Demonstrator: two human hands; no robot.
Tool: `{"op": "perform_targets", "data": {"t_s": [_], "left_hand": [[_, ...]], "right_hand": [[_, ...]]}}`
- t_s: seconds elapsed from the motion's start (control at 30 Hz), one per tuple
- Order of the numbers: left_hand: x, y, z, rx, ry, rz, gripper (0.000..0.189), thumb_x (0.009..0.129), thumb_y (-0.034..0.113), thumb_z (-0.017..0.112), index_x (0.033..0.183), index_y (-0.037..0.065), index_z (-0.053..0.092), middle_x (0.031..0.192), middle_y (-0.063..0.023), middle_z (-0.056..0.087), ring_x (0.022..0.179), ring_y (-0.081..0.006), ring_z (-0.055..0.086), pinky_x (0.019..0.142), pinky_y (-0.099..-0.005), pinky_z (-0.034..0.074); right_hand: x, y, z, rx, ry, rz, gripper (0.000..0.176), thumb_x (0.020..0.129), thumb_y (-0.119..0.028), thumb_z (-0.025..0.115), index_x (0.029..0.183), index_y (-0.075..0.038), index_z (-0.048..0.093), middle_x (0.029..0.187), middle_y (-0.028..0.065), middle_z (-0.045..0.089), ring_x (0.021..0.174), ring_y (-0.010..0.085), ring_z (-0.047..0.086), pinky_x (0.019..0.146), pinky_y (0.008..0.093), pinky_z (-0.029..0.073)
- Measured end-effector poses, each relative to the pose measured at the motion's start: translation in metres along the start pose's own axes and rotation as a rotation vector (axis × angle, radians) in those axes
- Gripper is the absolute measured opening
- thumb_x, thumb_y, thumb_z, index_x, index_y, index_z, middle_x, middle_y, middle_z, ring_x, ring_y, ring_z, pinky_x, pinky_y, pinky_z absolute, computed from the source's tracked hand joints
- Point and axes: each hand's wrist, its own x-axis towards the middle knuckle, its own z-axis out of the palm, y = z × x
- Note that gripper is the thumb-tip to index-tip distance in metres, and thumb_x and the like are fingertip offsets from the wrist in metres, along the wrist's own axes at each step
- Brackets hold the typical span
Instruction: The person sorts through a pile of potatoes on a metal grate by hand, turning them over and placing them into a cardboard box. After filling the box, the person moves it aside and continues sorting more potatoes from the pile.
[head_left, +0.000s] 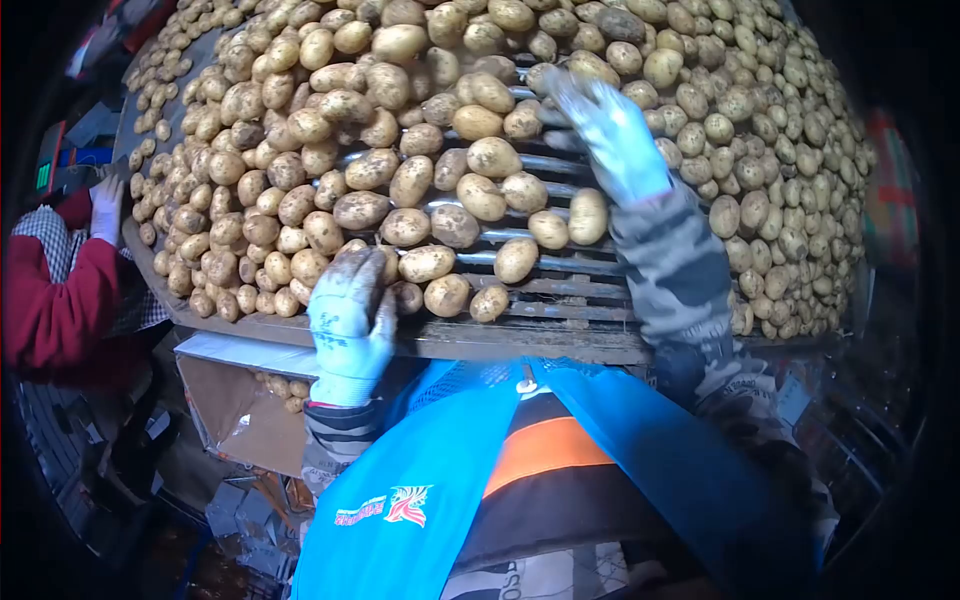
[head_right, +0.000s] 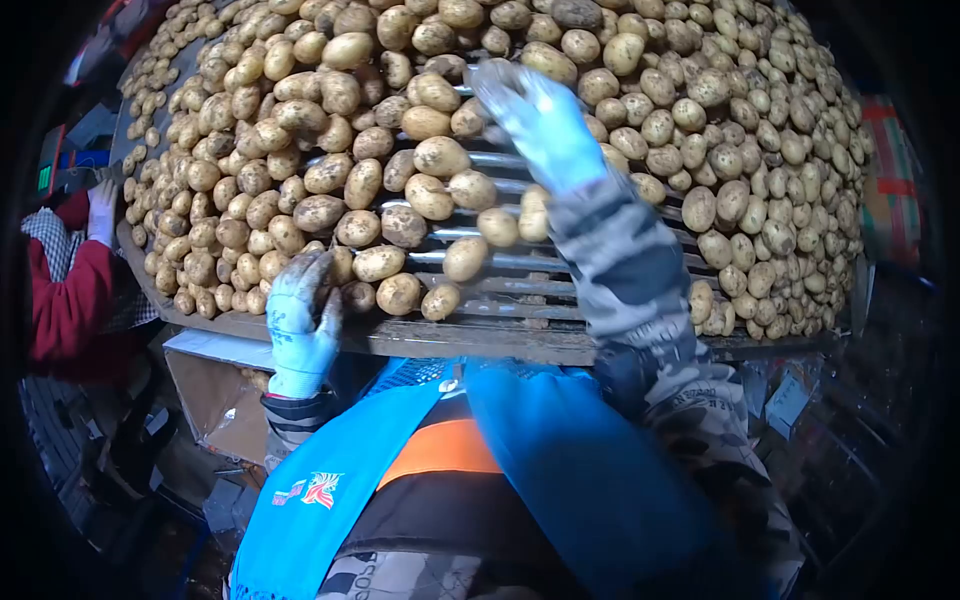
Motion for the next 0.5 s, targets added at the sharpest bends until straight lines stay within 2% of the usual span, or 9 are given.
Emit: {"op": "perform_targets", "data": {"t_s": [0.07, 0.1, 0.17, 0.23, 0.3, 0.33, 0.43, 0.47, 0.5], "left_hand": [[0.004, -0.008, 0.002, 0.026, -0.021, -0.004, 0.040, 0.072, 0.004, 0.066, 0.112, 0.003, 0.063, 0.109, -0.0174, 0.063, 0.101, -0.0344, 0.060, 0.090, -0.0433, 0.047], [0.015, -0.009, 0.004, 0.046, -0.022, 0.012, 0.041, 0.072, 0.004, 0.066, 0.113, 0.004, 0.062, 0.109, -0.0168, 0.063, 0.099, -0.0334, 0.060, 0.088, -0.0422, 0.047], [0.050, -0.002, 0.014, 0.079, -0.016, 0.028, 0.043, 0.073, 0.008, 0.068, 0.115, 0.007, 0.060, 0.097, -0.0131, 0.063, 0.090, -0.0318, 0.060, 0.078, -0.0423, 0.048], [0.076, -0.006, 0.034, 0.291, -0.066, 0.063, 0.042, 0.074, 0.015, 0.067, 0.115, 0.008, 0.059, 0.089, -0.0120, 0.061, 0.085, -0.0313, 0.059, 0.073, -0.0423, 0.048], [0.096, -0.015, 0.056, 0.384, -0.039, 0.162, 0.039, 0.075, 0.022, 0.066, 0.111, 0.008, 0.058, 0.086, -0.0115, 0.061, 0.082, -0.0314, 0.060, 0.071, -0.0427, 0.048], [0.103, -0.019, 0.064, 0.332, -0.152, 0.090, 0.032, 0.076, 0.021, 0.064, 0.105, 0.007, 0.059, 0.087, -0.0117, 0.062, 0.083, -0.0321, 0.062, 0.071, -0.0441, 0.049], [0.110, -0.008, 0.069, 0.380, -0.316, 0.016, 0.035, 0.075, 0.018, 0.063, 0.107, 0.007, 0.056, 0.088, -0.0125, 0.064, 0.087, -0.0325, 0.063, 0.073, -0.0454, 0.049], [0.106, -0.005, 0.064, 0.308, -0.235, 0.049, 0.039, 0.073, 0.018, 0.064, 0.110, 0.009, 0.055, 0.093, -0.0134, 0.064, 0.087, -0.0323, 0.063, 0.075, -0.0450, 0.048], [0.106, -0.004, 0.064, 0.352, -0.285, -0.043, 0.039, 0.073, 0.021, 0.066, 0.109, 0.010, 0.055, 0.097, -0.0144, 0.064, 0.090, -0.0325, 0.063, 0.078, -0.0447, 0.048]], "right_hand": [[-0.042, 0.006, -0.022, -0.123, 0.037, 0.054, 0.044, 0.095, -0.032, 0.057, 0.123, 0.002, 0.057, 0.103, 0.0048, 0.065, 0.093, 0.0102, 0.059, 0.079, 0.0245, 0.049], [-0.063, 0.031, -0.039, -0.105, 0.022, -0.068, 0.045, 0.095, -0.032, 0.057, 0.124, 0.002, 0.056, 0.100, 0.0038, 0.065, 0.091, 0.0088, 0.058, 0.080, 0.0237, 0.047], [-0.110, 0.045, -0.066, -0.078, -0.009, 0.155, 0.047, 0.093, -0.033, 0.061, 0.126, 0.001, 0.054, 0.097, 0.0023, 0.065, 0.091, 0.0070, 0.058, 0.082, 0.0213, 0.045], [-0.140, 0.063, -0.080, 0.049, 0.046, 0.248, 0.046, 0.091, -0.027, 0.064, 0.127, -0.001, 0.053, 0.113, 0.0049, 0.063, 0.094, 0.0092, 0.060, 0.079, 0.0216, 0.047], [-0.152, 0.057, -0.070, 0.209, 0.131, 0.228, 0.038, 0.090, 0.002, 0.056, 0.128, 0.003, 0.049, 0.118, 0.0095, 0.058, 0.101, 0.0111, 0.055, 0.085, 0.0223, 0.047], [-0.156, 0.061, -0.073, 0.181, 0.124, 0.231, 0.041, 0.090, 0.003, 0.056, 0.129, 0.002, 0.048, 0.127, 0.0097, 0.053, 0.114, 0.0159, 0.051, 0.097, 0.0276, 0.042], [-0.163, 0.063, -0.072, 0.159, 0.112, 0.191, 0.043, 0.089, 0.003, 0.057, 0.131, 0.001, 0.047, 0.127, 0.0078, 0.054, 0.102, 0.0086, 0.052, 0.082, 0.0203, 0.046], [-0.162, 0.064, -0.072, 0.206, 0.107, 0.215, 0.045, 0.088, 0.001, 0.059, 0.131, 0.002, 0.046, 0.126, 0.0065, 0.054, 0.095, 0.0054, 0.052, 0.074, 0.0179, 0.045], [-0.159, 0.058, -0.065, 0.120, 0.128, 0.160, 0.045, 0.087, 0.000, 0.060, 0.131, 0.001, 0.047, 0.125, 0.0072, 0.055, 0.091, 0.0059, 0.053, 0.072, 0.0198, 0.046]]}}
